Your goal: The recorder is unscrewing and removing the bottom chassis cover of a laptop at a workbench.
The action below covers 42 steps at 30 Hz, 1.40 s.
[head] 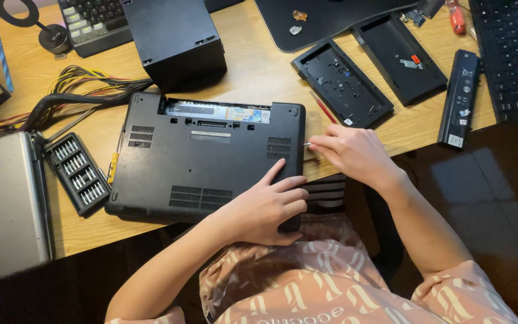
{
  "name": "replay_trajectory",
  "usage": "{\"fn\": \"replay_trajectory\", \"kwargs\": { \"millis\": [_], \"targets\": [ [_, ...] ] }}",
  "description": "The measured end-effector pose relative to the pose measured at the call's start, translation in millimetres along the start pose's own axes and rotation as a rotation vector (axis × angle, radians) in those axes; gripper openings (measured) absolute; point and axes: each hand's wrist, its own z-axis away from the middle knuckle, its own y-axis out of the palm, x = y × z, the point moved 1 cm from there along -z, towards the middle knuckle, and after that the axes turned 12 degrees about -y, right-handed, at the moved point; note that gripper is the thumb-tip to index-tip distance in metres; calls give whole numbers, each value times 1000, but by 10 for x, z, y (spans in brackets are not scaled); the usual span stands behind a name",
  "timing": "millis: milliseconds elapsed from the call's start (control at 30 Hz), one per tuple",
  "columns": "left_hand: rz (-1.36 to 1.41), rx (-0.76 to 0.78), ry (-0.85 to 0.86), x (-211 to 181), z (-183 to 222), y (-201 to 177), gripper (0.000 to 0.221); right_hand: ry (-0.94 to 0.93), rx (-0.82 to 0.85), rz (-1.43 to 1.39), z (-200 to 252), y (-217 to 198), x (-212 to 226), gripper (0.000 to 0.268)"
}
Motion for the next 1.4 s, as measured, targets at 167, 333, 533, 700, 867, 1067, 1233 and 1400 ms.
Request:
{"fn": "replay_trajectory", "kwargs": {
  "millis": [167, 333, 533, 700, 867, 1067, 1233, 1400],
  "targets": [
    [-3, -13, 12, 9, -14, 21, 45, -3, -156, 12, 136, 343, 86, 17],
    [-10, 1, 6, 28, -10, 8, 44, -23, -191, -30, 69, 249, -25, 17],
    [8, -13, 8, 11, 3, 16, 40, -127, 74, 19, -2, 164, -165, 24],
    [13, -15, 9, 26, -6, 20, 40, -91, 112, 51, 12, 143, -105, 27],
    [10, -4, 9, 40, -23, 8, 40, -85, 121, 80, -19, 68, -97, 26],
    [-27, 10, 23, 38, -82, -40, 42, -58, 81, -36, -100, 76, -222, 24],
    [-11, 1, 50, 66, -116, -87, 43, -48, 28, -24, -127, 101, -242, 22],
    [12, -151, 9, 291, -345, -202, 32, -65, 6, -58, -132, 119, -272, 20]
  ]
}}
